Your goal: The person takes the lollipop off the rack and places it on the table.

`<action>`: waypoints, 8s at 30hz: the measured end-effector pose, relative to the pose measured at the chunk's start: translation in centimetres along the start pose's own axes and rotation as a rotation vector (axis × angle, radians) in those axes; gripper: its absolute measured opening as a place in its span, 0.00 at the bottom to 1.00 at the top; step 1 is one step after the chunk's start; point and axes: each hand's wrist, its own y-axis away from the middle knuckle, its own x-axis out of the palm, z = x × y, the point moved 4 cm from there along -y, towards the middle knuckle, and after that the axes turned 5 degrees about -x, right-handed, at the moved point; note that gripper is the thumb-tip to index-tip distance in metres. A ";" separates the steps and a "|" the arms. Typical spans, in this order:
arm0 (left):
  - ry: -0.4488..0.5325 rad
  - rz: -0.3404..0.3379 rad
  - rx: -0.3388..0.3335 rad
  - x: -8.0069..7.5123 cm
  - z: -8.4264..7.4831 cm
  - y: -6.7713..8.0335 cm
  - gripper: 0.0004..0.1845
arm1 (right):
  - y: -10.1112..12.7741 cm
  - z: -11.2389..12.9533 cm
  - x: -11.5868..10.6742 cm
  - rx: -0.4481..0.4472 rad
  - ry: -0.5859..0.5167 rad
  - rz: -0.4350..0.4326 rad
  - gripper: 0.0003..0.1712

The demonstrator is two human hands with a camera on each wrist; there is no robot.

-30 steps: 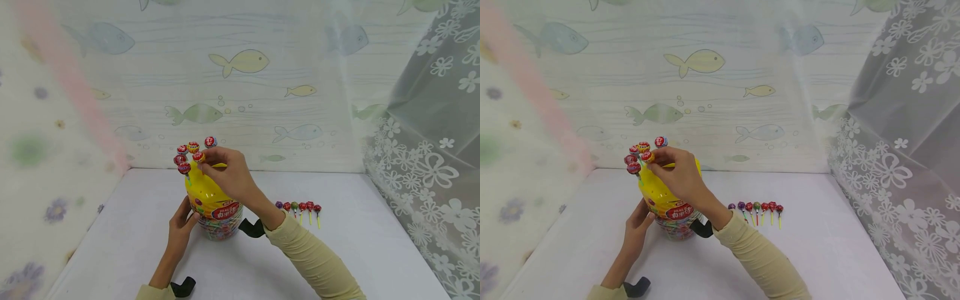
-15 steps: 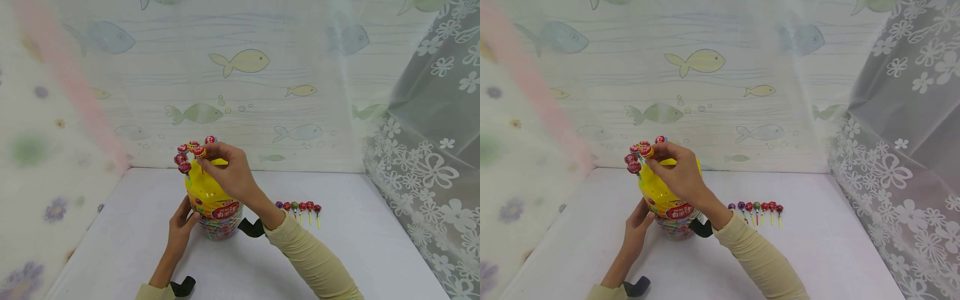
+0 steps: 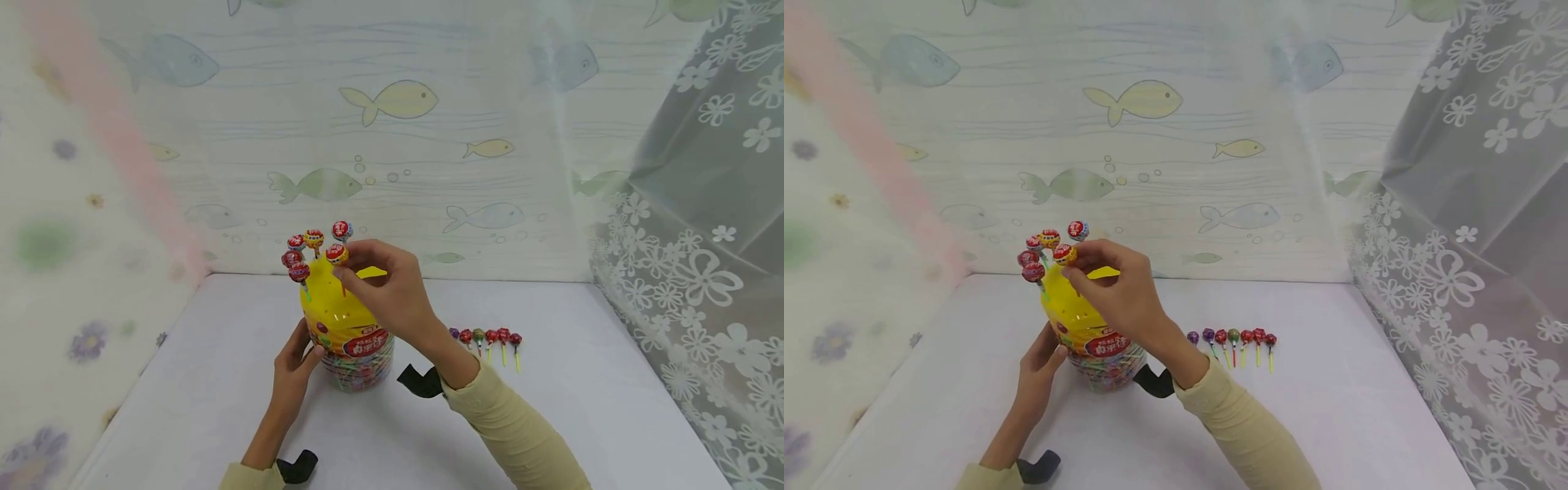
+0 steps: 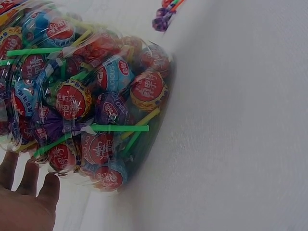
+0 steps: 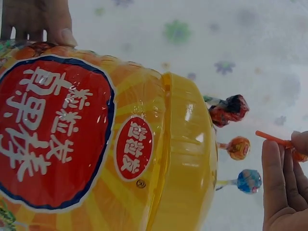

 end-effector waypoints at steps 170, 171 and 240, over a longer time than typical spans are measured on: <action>-0.007 -0.016 -0.034 0.1 0.2 0.2 0.35 | 6.1 -4.3 -7.0 0.289 0.153 0.043 0.15; -0.005 -0.014 -0.035 0.1 0.1 0.2 0.35 | 5.5 -4.1 -6.7 0.275 0.150 0.048 0.15; -0.017 -0.008 -0.030 0.1 0.4 0.3 0.34 | -3.9 -3.0 -1.0 0.017 0.003 0.048 0.08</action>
